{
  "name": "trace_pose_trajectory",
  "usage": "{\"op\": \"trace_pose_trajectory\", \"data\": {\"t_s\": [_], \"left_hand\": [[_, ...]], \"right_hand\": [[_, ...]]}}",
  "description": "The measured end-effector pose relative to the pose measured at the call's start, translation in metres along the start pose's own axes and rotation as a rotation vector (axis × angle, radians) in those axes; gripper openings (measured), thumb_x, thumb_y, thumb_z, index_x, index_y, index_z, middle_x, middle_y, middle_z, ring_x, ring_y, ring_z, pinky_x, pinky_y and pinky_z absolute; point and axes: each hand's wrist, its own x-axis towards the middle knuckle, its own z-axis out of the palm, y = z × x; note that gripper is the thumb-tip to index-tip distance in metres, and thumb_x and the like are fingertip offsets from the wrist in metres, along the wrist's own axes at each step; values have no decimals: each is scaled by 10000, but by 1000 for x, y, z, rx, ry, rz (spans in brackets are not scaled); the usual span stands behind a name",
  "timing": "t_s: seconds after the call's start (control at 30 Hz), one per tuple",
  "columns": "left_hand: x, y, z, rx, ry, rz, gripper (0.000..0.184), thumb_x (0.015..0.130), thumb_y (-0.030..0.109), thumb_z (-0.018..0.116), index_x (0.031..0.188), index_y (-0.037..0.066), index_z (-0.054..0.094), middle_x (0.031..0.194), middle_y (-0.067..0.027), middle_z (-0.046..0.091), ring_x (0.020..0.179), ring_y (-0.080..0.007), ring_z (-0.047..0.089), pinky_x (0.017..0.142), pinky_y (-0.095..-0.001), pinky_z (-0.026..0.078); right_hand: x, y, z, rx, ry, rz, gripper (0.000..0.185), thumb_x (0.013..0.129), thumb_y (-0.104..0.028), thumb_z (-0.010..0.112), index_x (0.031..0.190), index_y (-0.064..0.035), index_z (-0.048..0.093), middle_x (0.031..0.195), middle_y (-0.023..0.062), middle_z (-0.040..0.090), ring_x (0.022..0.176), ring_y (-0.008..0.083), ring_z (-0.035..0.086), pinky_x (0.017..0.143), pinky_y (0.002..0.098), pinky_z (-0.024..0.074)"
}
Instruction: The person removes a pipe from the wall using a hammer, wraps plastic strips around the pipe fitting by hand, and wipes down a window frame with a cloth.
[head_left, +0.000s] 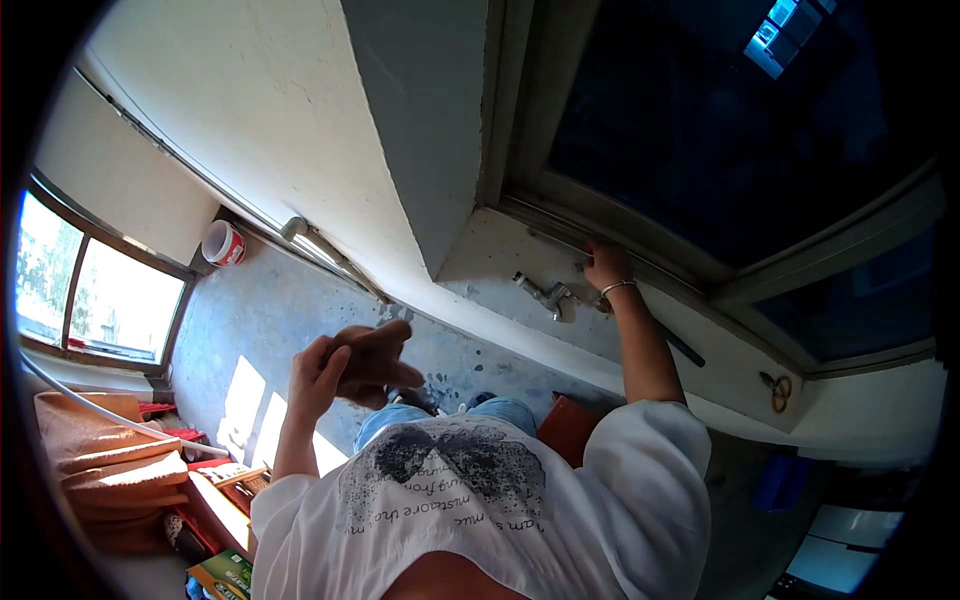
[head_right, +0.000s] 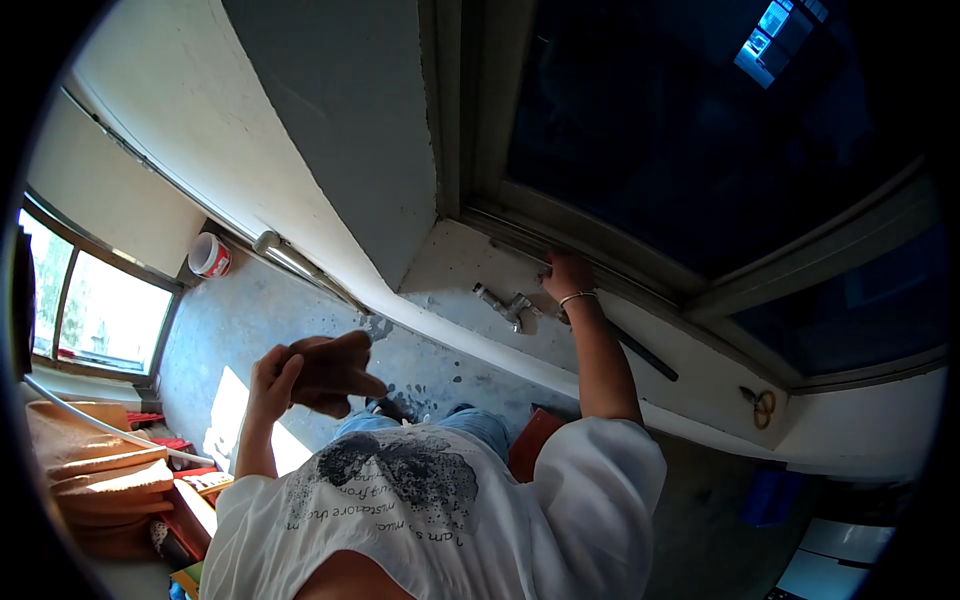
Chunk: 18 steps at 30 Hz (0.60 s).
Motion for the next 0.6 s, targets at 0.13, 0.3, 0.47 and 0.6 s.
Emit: {"op": "trace_pose_trajectory", "data": {"t_s": [0.13, 0.3, 0.47, 0.6], "left_hand": [[20, 17, 17, 4, -62, 104, 193, 797, 184, 547, 758, -4, 528, 539, -87, 492, 501, -131, 479, 476, -284, 388], [28, 19, 26, -47, -43, -4, 186, 809, 190, 535, 792, 5, 537, 548, -55, 500, 502, -105, 485, 455, -271, 397], [22, 10, 55, -258, -180, 1, 167, 822, 154, 530, 895, 6, 556, 667, -39, 554, 574, -98, 517, 520, -245, 435], [6, 1, 86, -139, -355, 180, 205, 816, 116, 536, 996, 18, 534, 748, -63, 590, 663, -153, 570, 603, -285, 461]], "right_hand": [[0, 1, 0, -85, 258, 21, 128, 701, -97, 545, 827, -103, 570, 744, 134, 596, 753, 317, 574, 671, 416, 456], [-32, -62, 0, 427, 68, 78, 133, 788, -188, 550, 866, -84, 575, 721, 108, 597, 658, 212, 597, 557, 319, 472], [-95, -170, 59, 1707, -1032, 314, 435, 828, -480, 452, 1108, -148, 478, 1023, 53, 550, 897, 145, 549, 647, 342, 483], [-92, -243, 54, 2387, -837, 345, 417, 827, -329, 513, 1159, -95, 416, 1031, 57, 520, 929, 161, 533, 744, 323, 482]]}}
